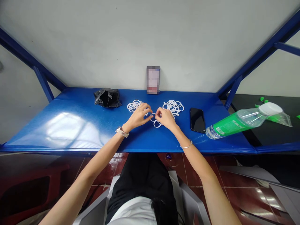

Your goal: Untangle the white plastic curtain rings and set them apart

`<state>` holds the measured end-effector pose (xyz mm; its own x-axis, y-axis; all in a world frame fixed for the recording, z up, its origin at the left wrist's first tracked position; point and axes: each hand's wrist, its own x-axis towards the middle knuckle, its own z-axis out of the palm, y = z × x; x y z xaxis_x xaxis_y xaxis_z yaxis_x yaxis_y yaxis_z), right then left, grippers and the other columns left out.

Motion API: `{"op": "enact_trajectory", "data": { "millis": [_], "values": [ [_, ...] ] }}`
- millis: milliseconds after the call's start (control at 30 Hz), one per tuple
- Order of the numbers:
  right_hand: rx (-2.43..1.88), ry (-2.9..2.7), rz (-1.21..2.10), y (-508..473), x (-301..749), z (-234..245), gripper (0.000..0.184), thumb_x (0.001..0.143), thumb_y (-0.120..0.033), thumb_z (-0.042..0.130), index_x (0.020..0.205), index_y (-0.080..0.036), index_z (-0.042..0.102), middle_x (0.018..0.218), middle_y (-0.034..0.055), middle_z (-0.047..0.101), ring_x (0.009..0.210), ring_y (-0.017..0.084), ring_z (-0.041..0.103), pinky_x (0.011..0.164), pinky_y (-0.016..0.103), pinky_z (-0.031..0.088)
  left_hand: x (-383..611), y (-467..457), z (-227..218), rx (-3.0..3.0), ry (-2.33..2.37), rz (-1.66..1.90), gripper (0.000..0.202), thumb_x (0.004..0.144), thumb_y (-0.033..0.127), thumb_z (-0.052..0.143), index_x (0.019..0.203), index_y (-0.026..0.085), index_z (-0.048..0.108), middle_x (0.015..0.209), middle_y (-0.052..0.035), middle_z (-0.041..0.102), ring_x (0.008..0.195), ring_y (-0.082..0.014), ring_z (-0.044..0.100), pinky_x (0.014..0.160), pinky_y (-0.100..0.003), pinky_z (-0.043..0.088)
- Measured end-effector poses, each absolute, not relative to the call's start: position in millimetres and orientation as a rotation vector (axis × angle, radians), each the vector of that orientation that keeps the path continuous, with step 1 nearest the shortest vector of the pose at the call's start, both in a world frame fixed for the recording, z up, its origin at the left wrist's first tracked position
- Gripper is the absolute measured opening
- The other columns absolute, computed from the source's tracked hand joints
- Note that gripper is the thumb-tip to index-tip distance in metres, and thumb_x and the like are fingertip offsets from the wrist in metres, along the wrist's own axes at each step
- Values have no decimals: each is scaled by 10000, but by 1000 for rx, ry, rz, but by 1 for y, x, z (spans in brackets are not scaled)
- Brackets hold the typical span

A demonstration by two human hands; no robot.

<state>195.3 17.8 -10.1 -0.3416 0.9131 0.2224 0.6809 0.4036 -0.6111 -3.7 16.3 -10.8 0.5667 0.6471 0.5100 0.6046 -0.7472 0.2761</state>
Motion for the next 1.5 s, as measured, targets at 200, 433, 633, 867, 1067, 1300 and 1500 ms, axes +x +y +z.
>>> {"op": "enact_trajectory", "data": {
  "millis": [200, 433, 633, 867, 1067, 1300, 1500],
  "values": [
    [-1329, -1851, 763, 19, 196, -14, 96, 764, -286, 591, 757, -231, 512, 565, -43, 590, 528, 141, 539, 582, 278, 407, 2, 12, -14, 2799, 944, 808, 192, 948, 339, 603, 1054, 180, 612, 1184, -130, 576, 1119, -265, 536, 927, -422, 477],
    [-1239, -1695, 978, 20, 194, -15, 171, 803, -385, 610, 853, -239, 537, 532, -74, 546, 487, 131, 512, 557, 275, 404, 3, 11, -16, 2814, 977, 827, 213, 986, 332, 532, 913, 165, 641, 1203, -144, 582, 1113, -265, 538, 907, -408, 473],
    [-1134, -1706, 1076, 16, 190, -8, 288, 861, -503, 582, 809, -220, 579, 661, -33, 578, 601, 134, 557, 616, 280, 437, 5, 14, -15, 2578, 940, 908, 249, 1016, 293, 452, 922, 166, 644, 990, -111, 647, 992, -231, 548, 870, -365, 464],
    [-1126, -1895, 860, 13, 188, -4, 491, 957, -601, 437, 667, -213, 518, 651, -19, 470, 644, 146, 449, 651, 302, 361, 5, 8, -3, 2016, 858, 891, 415, 987, 496, 454, 863, 143, 632, 830, -54, 643, 769, -169, 570, 733, -294, 427],
    [-1007, -1878, 1038, 11, 182, -6, 627, 892, -724, 461, 591, -190, 592, 734, 17, 496, 690, 146, 495, 660, 308, 404, 5, 8, 0, 1765, 748, 710, 551, 897, 655, 509, 778, 125, 597, 677, -5, 551, 611, -107, 469, 610, -255, 359],
    [-912, -1569, 1541, 8, 178, -6, 635, 781, -727, 620, 468, -201, 451, 466, -40, 391, 481, 94, 372, 532, 286, 293, 9, 8, -3, 1472, 577, 706, 583, 835, 672, 598, 782, 96, 666, 532, 39, 439, 541, -78, 374, 582, -256, 318],
    [-882, -1367, 1631, 6, 172, -5, 651, 698, -702, 727, 454, -206, 382, 469, -63, 302, 503, 80, 270, 542, 275, 266, 15, 7, -7, 1286, 519, 793, 511, 791, 606, 698, 665, 116, 630, 469, 80, 294, 494, -59, 287, 542, -259, 259]
  ]
}}
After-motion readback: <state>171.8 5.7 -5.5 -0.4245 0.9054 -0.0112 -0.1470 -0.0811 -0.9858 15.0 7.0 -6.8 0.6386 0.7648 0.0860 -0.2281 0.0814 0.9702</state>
